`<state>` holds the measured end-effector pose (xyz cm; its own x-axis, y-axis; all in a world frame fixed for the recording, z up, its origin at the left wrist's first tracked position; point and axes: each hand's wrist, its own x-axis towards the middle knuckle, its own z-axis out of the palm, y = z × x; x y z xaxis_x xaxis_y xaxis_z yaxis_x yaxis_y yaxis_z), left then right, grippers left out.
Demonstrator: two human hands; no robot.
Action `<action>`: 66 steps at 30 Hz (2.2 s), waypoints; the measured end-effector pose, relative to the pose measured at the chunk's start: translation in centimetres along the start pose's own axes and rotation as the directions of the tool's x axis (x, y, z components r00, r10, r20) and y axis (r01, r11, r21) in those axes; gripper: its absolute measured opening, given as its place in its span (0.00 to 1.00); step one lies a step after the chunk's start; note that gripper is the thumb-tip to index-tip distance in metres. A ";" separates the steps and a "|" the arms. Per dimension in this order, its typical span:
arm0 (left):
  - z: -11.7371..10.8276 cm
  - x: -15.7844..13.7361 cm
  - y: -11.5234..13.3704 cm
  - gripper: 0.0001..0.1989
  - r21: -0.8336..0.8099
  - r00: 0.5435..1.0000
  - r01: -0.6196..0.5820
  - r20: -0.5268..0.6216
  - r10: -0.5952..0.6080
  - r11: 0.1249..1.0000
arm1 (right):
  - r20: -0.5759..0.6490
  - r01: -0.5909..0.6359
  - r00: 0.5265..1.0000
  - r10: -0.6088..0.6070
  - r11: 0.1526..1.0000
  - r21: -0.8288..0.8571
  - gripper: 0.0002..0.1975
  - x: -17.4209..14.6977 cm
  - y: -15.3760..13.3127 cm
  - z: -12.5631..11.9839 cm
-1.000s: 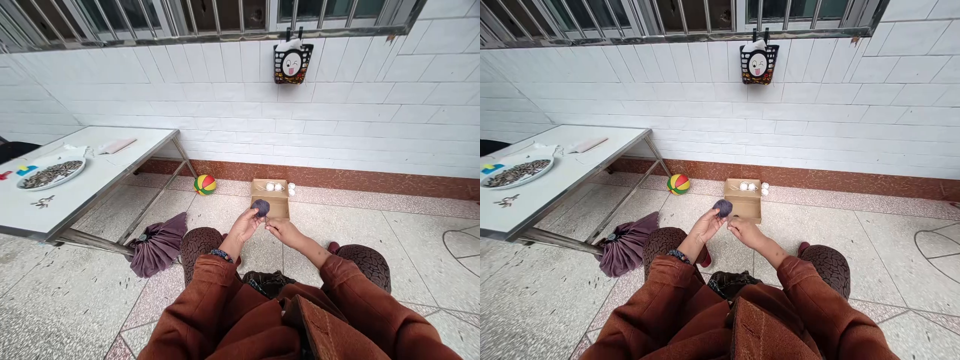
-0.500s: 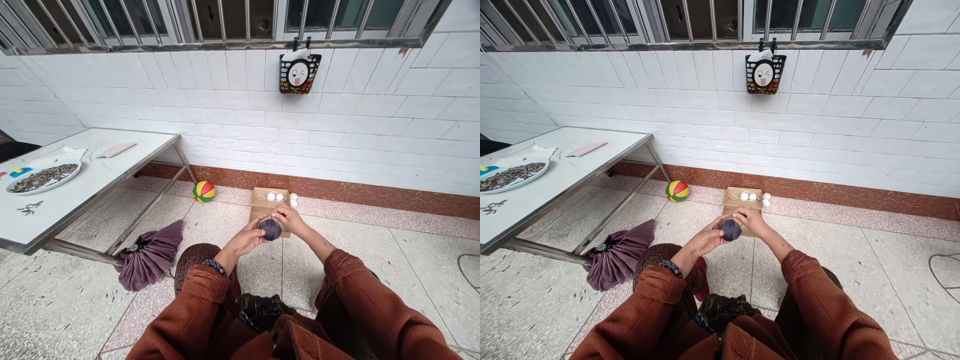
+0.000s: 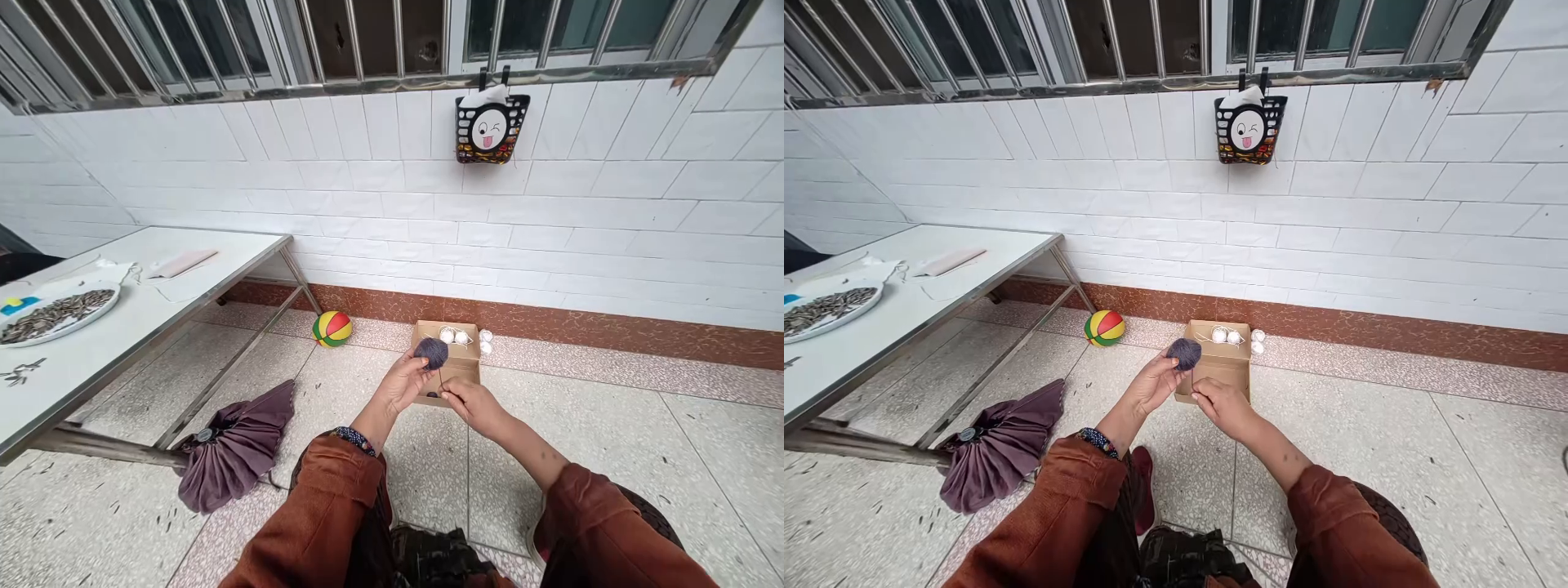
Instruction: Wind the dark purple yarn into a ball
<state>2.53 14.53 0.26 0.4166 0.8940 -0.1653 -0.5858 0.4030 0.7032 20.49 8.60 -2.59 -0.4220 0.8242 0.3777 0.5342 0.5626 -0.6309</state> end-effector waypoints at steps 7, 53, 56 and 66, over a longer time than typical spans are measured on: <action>-0.3 0.0 -1.7 0.20 0.195 0.996 0.044 0.067 -0.058 0.980 | -0.087 0.120 0.989 -0.123 0.992 -0.041 0.14 2.8 -1.5 -4.5; 0.5 -0.4 -2.8 0.27 0.125 0.962 -0.001 0.269 -0.033 0.992 | -0.147 -0.239 0.951 0.272 0.948 0.208 0.07 1.3 5.2 -0.7; -0.1 0.3 -2.9 0.25 0.076 0.991 -0.057 0.125 0.047 0.996 | -0.087 -0.192 0.976 0.201 0.976 0.108 0.07 0.5 4.3 -0.1; -0.7 0.8 -3.0 0.22 0.158 0.998 -0.056 -0.022 0.060 0.986 | 0.037 0.133 0.991 -0.131 0.990 -0.054 0.14 -0.4 -0.9 -2.5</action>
<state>4.08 14.18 -2.46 0.3650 0.9208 -0.1377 -0.4913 0.3162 0.8116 22.02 7.96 -0.49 -0.5154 0.7405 0.4314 0.5119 0.6697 -0.5380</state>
